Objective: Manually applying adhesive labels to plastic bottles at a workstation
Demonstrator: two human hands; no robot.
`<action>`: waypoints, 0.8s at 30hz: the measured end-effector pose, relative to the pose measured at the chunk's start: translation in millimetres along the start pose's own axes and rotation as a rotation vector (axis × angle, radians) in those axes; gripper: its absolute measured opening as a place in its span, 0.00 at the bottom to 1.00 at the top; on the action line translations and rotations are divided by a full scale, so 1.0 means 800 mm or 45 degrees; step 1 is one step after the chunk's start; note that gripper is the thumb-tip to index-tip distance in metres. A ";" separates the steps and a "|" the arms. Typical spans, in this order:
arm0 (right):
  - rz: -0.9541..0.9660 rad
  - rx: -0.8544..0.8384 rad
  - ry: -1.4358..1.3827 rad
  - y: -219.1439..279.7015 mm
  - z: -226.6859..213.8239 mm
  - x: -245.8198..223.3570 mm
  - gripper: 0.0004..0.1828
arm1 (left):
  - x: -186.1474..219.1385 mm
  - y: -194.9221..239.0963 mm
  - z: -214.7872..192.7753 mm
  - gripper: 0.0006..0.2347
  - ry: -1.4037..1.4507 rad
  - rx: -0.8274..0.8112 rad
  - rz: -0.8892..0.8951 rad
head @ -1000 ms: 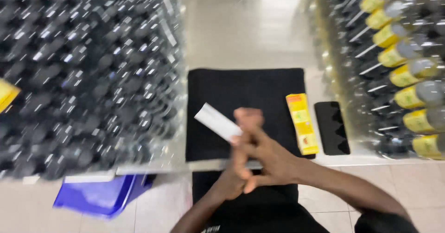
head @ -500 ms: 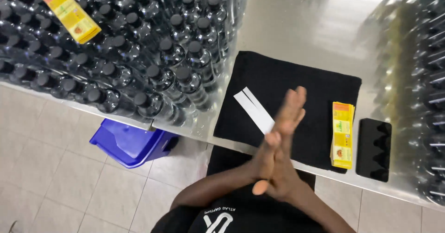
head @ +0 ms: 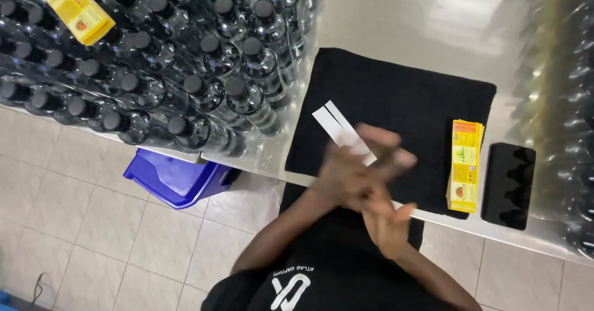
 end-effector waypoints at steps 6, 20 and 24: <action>0.060 -0.207 0.703 -0.005 0.007 -0.021 0.37 | -0.054 0.091 -0.140 0.34 -0.948 0.667 -0.109; 0.127 -0.028 2.387 -0.070 -0.073 0.056 0.32 | -0.123 0.130 -0.170 0.51 -0.838 0.719 -0.459; 0.313 -0.158 2.214 -0.084 -0.066 0.077 0.28 | -0.094 0.141 -0.176 0.56 -0.735 0.747 -0.401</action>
Point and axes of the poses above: each hand's wrist, its own y-axis away from the middle knuckle, its own z-axis out of the palm, x = y × z, the point moved 7 cm from there along -y, towards the middle knuckle, and after that the axes turned 15 degrees about y, right-handed, at the moved point
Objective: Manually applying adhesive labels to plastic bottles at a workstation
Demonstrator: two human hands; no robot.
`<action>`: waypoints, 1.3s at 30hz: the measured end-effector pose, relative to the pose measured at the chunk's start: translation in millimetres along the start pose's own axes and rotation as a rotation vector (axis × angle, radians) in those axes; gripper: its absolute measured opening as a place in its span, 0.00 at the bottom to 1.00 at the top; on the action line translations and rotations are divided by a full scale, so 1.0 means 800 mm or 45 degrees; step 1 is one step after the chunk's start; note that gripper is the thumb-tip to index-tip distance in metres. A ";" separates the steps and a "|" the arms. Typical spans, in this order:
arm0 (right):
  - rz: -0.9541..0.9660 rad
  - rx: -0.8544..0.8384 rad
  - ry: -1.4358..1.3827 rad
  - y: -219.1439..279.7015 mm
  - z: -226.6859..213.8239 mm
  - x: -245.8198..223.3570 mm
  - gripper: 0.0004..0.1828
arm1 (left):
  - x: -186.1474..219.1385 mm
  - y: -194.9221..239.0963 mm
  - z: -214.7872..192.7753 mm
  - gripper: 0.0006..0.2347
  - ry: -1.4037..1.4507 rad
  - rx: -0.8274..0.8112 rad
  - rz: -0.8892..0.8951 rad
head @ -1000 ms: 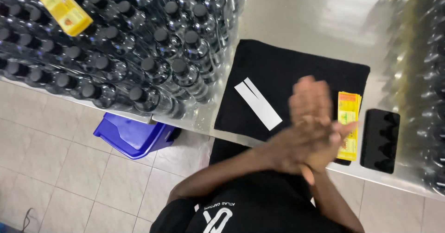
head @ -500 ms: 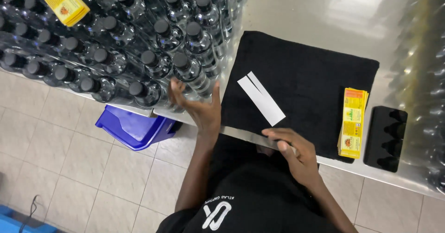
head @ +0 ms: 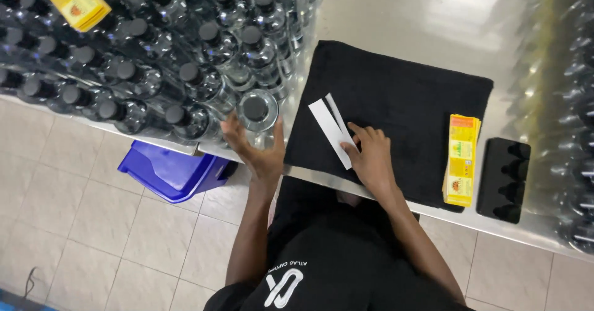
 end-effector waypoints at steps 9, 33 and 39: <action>0.204 -0.078 -1.248 -0.012 0.033 -0.069 0.15 | 0.074 -0.042 -0.077 0.57 0.190 0.163 0.099; 0.146 0.083 -0.615 0.070 -0.108 0.028 0.54 | 0.154 0.031 0.137 0.55 1.219 -0.719 -1.466; 0.383 0.055 -0.602 0.064 -0.079 0.106 0.51 | 0.135 0.088 0.199 0.54 1.141 -1.044 -1.635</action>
Point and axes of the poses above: each hand's wrist, its own y-axis away from the middle knuckle, its own z-axis out of the palm, x = y × z, the point moved 7 cm from there along -y, towards the middle knuckle, and after that the axes turned 15 degrees about y, right-handed, at the moved point
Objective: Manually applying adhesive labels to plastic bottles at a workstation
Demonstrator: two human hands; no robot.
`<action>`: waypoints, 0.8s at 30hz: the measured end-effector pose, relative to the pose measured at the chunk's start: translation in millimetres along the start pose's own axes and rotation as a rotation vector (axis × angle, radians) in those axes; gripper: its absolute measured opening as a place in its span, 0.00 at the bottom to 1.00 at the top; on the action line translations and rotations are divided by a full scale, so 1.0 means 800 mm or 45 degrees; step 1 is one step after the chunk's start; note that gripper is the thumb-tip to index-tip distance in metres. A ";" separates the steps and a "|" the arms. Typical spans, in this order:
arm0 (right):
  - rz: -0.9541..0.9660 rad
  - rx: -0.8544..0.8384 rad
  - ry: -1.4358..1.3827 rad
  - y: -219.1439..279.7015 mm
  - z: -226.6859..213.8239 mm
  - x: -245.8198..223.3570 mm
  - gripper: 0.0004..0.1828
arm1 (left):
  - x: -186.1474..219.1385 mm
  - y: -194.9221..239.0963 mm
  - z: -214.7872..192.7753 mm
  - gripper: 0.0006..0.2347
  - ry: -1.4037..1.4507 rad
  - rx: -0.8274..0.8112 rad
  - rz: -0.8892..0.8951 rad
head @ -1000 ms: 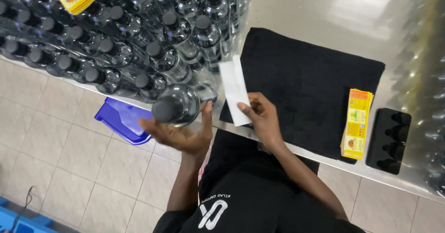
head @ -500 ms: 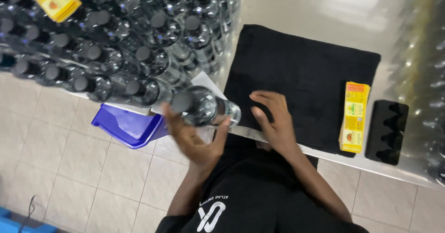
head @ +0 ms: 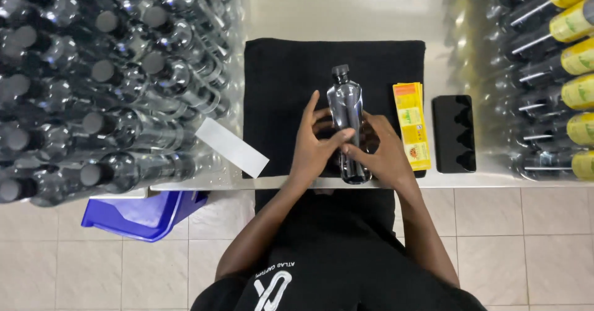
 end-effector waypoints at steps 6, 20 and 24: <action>0.288 -0.080 -0.248 -0.014 0.012 -0.006 0.50 | -0.004 -0.006 -0.010 0.40 -0.058 -0.030 -0.085; 0.205 -0.058 0.187 -0.031 0.012 -0.003 0.42 | 0.020 0.004 -0.001 0.30 -0.102 -0.111 -0.032; 0.248 -0.049 0.144 -0.031 0.006 -0.022 0.48 | 0.025 0.002 0.002 0.28 -0.137 -0.158 0.010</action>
Point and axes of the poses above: each hand's wrist, its own y-axis away from the middle knuckle, its own z-axis out of the palm, x = y × z, the point moved 7 cm from there along -y, towards the middle knuckle, and after that the axes turned 15 degrees about y, right-handed, at the moved point
